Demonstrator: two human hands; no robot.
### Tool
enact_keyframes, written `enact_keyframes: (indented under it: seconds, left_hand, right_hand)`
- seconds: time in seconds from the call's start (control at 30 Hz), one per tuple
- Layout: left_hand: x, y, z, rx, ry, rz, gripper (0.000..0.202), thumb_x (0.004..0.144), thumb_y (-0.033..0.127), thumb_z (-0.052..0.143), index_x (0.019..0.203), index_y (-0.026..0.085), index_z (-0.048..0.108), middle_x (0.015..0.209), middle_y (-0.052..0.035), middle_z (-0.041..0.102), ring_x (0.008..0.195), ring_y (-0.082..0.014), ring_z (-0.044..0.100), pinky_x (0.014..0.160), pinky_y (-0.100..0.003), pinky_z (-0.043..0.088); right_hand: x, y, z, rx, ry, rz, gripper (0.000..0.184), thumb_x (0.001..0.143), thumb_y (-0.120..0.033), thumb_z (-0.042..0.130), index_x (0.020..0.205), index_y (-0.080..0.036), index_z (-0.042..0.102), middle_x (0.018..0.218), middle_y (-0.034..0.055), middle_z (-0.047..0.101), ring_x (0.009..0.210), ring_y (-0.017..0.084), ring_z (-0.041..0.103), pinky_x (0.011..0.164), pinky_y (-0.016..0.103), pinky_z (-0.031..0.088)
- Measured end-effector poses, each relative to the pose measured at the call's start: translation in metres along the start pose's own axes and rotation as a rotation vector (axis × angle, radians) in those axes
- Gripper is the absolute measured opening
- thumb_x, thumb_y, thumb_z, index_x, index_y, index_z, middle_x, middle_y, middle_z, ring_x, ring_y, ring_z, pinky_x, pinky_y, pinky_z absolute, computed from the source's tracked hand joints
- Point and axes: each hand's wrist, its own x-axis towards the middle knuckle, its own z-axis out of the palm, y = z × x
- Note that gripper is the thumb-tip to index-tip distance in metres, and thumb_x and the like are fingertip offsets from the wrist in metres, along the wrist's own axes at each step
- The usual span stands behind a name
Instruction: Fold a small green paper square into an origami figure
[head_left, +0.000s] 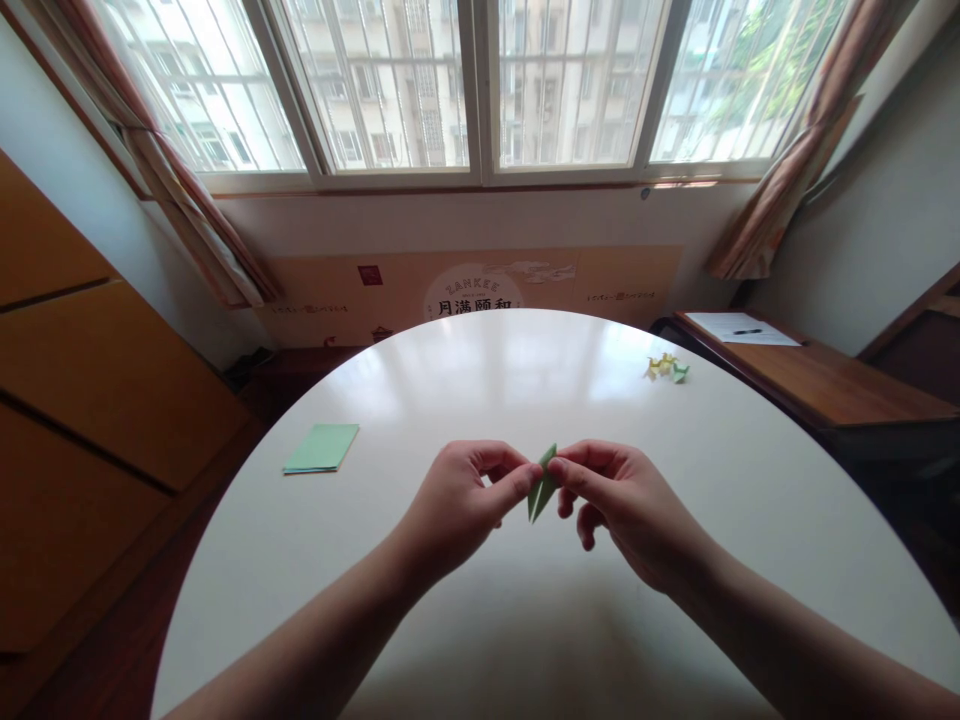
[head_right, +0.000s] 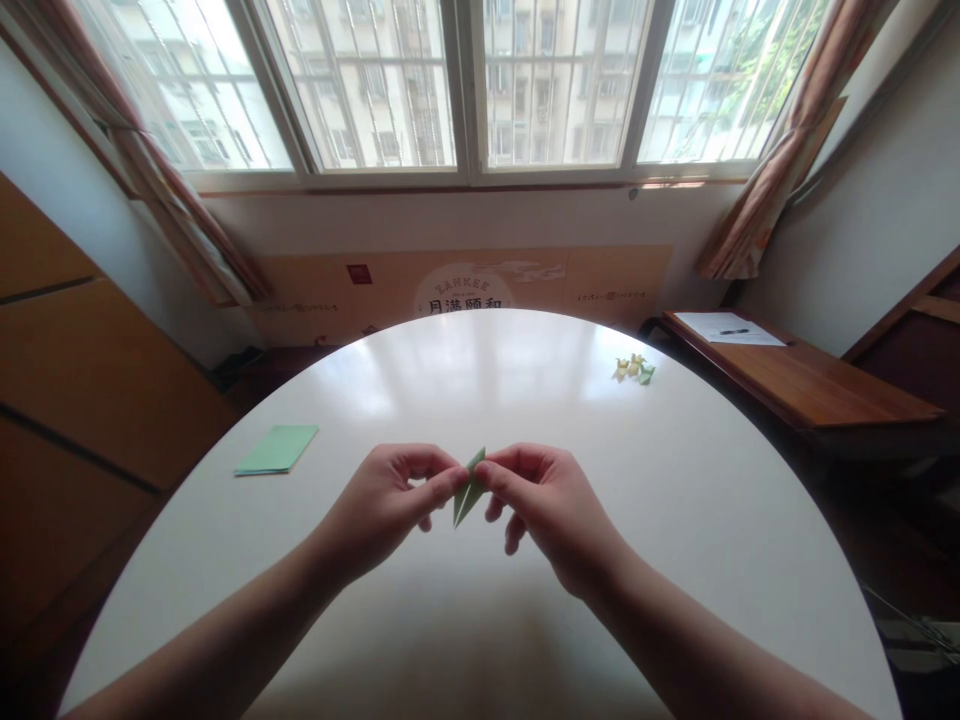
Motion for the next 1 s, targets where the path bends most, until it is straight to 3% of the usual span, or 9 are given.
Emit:
enact_keyframes:
  seconds: [0.3,0.5,0.7,1.0]
  left_hand:
    - [-0.0005,0.0016,0.0003,-0.030,0.019,-0.036,0.023,0.083,0.032,0.068,0.070,0.013,0.071,0.063,-0.0027,0.066,0.054,-0.0110,0.056,0.045,-0.018,0.046]
    - [0.0007,0.0013,0.0010,0.005,0.013,-0.015,0.026,0.084,0.036,0.068,0.073,0.012,0.074,0.064,-0.0037,0.068,0.054,-0.0111,0.056,0.044,-0.019,0.045]
    - [-0.0002,-0.0008,0.0028,-0.047,0.003,-0.017,0.022,0.086,0.029,0.062,0.077,0.012,0.072,0.066,-0.0023,0.066,0.054,-0.0112,0.056,0.044,-0.019,0.048]
    - [-0.0013,-0.0029,0.0025,0.063,0.037,0.083,0.021,0.089,0.030,0.062,0.081,0.015,0.074,0.071,-0.0028,0.071,0.059,-0.0122,0.060,0.051,-0.020,0.049]
  right_hand:
    - [0.0005,0.0001,0.0003,-0.086,0.011,-0.036,0.024,0.077,-0.040,0.081,0.082,-0.017,0.078,0.068,0.0042,0.067,0.060,0.015,0.058,0.039,0.020,0.050]
    - [0.0010,0.0010,-0.0013,-0.009,0.003,-0.015,0.022,0.078,-0.039,0.081,0.076,-0.017,0.076,0.065,0.0025,0.064,0.060,0.014,0.057,0.038,0.019,0.049]
    - [0.0003,0.0024,0.0015,0.025,0.035,-0.004,0.021,0.078,-0.037,0.081,0.076,-0.016,0.075,0.067,0.0024,0.064,0.059,0.014,0.056,0.038,0.018,0.049]
    - [-0.0004,0.0042,0.0035,0.017,0.060,-0.001,0.024,0.077,-0.038,0.081,0.076,-0.016,0.074,0.063,0.0011,0.062,0.057,0.013,0.056,0.039,0.019,0.049]
